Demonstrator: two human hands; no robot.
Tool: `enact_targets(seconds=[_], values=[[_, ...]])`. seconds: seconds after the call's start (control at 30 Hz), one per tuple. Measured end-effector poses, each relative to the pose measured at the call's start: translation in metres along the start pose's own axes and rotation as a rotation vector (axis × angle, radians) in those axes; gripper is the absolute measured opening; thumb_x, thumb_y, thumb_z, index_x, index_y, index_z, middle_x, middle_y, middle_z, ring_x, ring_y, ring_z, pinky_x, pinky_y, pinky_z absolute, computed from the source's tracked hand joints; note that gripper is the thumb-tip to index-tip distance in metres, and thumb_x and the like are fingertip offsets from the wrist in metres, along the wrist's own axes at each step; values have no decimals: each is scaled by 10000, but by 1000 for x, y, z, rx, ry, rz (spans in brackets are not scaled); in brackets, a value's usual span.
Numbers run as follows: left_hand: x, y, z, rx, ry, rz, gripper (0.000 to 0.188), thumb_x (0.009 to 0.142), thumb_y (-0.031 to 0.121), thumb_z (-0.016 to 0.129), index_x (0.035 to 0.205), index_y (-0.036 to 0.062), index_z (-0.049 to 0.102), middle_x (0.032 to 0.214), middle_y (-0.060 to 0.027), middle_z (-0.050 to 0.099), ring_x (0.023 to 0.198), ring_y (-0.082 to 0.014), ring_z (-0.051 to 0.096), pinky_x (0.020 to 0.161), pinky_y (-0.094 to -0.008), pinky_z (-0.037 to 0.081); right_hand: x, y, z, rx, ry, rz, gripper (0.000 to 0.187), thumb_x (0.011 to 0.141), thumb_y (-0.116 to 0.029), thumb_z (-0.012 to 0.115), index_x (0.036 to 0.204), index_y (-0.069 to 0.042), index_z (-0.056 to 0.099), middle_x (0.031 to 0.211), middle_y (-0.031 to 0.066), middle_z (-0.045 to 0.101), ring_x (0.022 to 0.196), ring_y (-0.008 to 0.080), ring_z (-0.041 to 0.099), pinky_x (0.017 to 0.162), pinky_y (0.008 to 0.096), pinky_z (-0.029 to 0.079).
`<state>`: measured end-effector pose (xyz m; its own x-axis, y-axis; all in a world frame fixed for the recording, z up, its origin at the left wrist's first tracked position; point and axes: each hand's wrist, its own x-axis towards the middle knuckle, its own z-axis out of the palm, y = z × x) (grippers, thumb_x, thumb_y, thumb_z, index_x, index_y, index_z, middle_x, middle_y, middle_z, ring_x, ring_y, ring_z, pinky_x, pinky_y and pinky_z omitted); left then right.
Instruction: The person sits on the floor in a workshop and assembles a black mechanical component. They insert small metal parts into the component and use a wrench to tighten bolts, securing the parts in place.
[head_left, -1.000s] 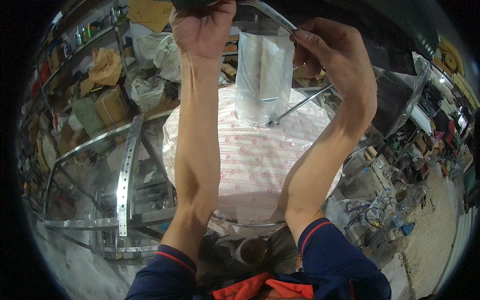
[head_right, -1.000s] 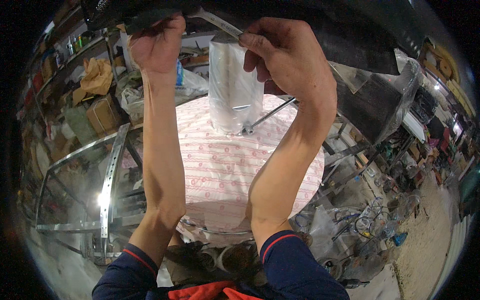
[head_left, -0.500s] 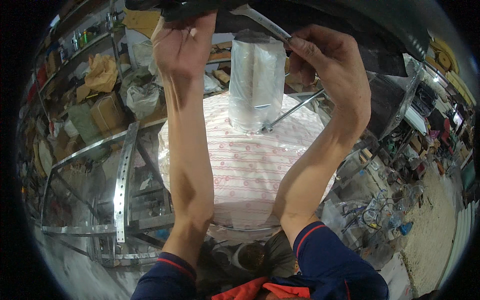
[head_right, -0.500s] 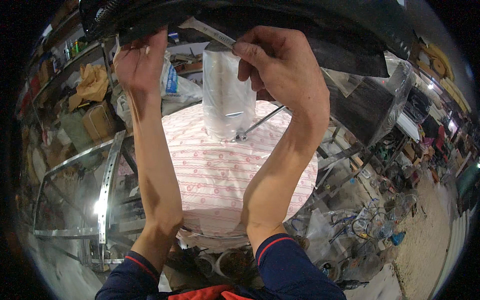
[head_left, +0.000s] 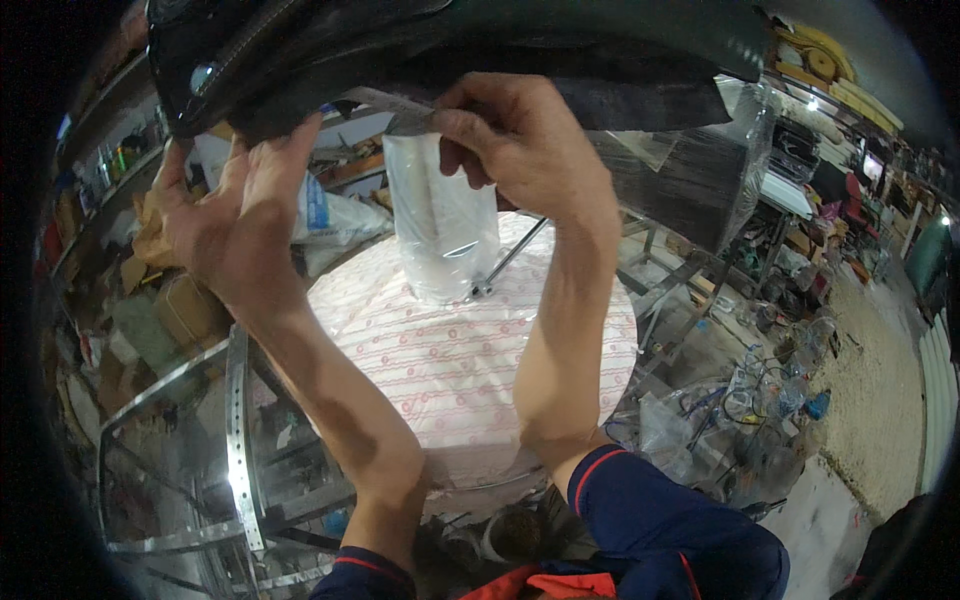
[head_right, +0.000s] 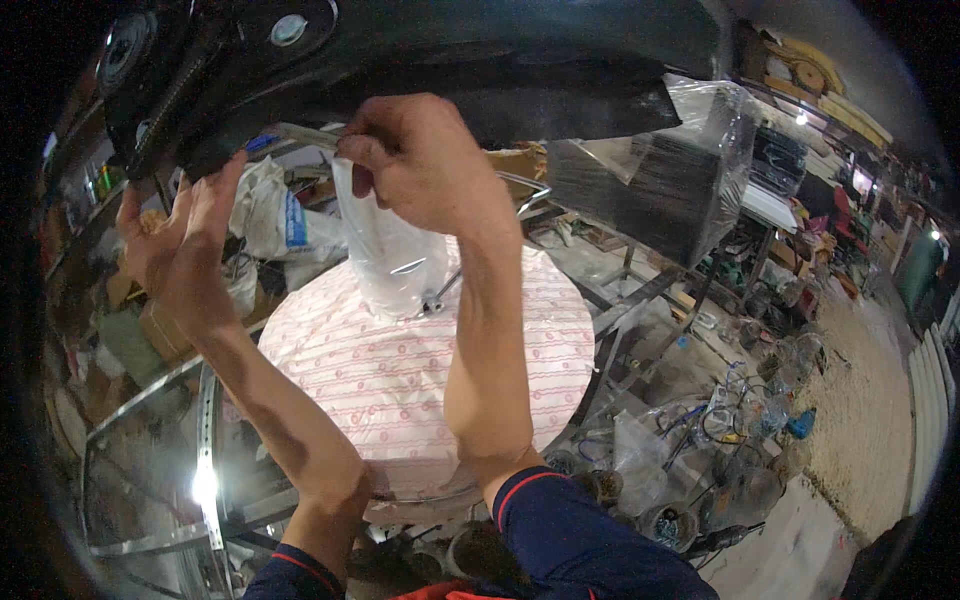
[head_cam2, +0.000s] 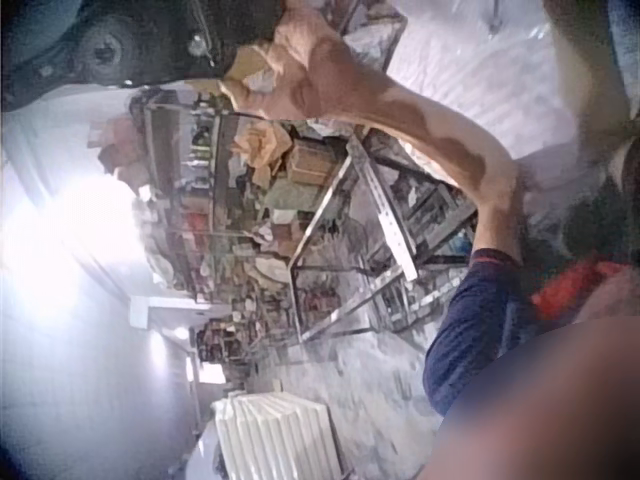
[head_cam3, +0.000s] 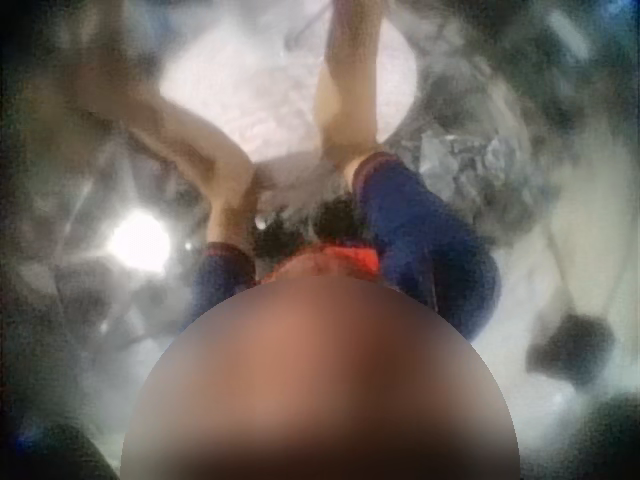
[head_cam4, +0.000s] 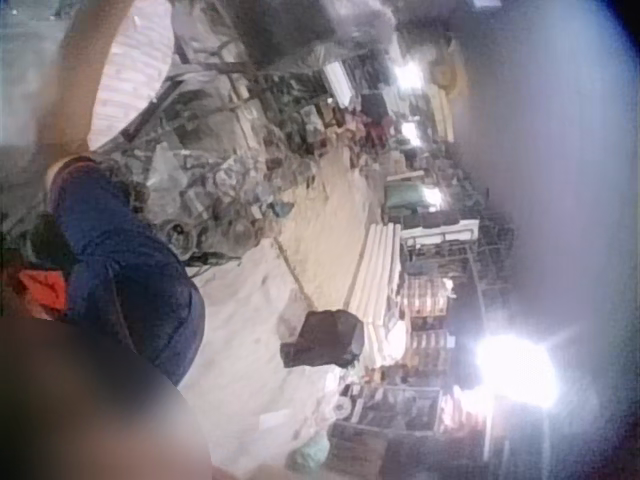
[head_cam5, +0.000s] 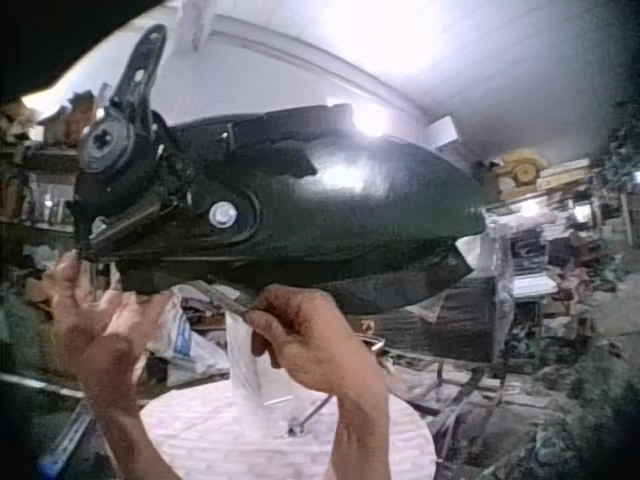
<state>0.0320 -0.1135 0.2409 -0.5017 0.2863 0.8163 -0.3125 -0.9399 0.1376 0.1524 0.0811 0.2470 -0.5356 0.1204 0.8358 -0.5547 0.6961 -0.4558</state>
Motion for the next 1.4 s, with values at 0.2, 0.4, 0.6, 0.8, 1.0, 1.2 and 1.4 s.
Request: enact_targets(seconds=[0.2,0.4,0.6,0.8,1.0,1.2,1.4], values=[[-6,-5,-1,860,83,309,853,824,-12,761,1528,55,284,1524,-224,359,1417,-334,369,1145,-491,402,13,12,11,74,27,-96,184,905,-127,643,840,36,697,646,102,676,601,163,635,604,346,497],[1,-5,-28,1545,-60,586,808,850,113,798,1496,57,316,1474,-210,458,1386,-334,443,1133,-505,422,21,17,34,139,116,-161,204,901,-131,635,804,35,707,648,115,678,613,188,651,620,359,507],[29,40,-51,350,-224,-195,661,950,267,681,1460,30,332,1565,-199,342,1439,-319,361,1190,-519,335,21,14,31,91,106,-102,175,905,-144,699,915,27,732,689,94,693,619,137,622,581,299,483],[35,46,-63,-3,-86,-272,785,953,317,674,1527,9,235,1637,-204,162,1517,-364,126,1232,-600,147,19,13,27,112,91,-79,170,931,-134,672,918,32,707,692,85,678,617,124,604,571,291,466],[41,40,-55,60,-209,-249,902,961,349,663,1578,34,85,1656,-216,24,1539,-376,-16,1248,-602,29,19,13,26,194,33,-87,169,956,-124,644,921,37,681,695,76,662,616,111,586,561,283,450],[47,55,-65,98,-142,-302,978,950,403,659,1585,25,18,1668,-194,-37,1538,-369,-76,1235,-625,11,19,10,25,339,-76,-125,170,981,-113,617,923,42,656,698,67,647,614,99,568,551,275,433],[43,67,-58,182,-196,-343,979,949,434,647,1591,30,28,1674,-181,-11,1542,-362,-31,1234,-600,73,18,2,27,442,-168,-166,175,1006,-103,589,926,46,630,701,57,631,613,86,550,540,267,416]])
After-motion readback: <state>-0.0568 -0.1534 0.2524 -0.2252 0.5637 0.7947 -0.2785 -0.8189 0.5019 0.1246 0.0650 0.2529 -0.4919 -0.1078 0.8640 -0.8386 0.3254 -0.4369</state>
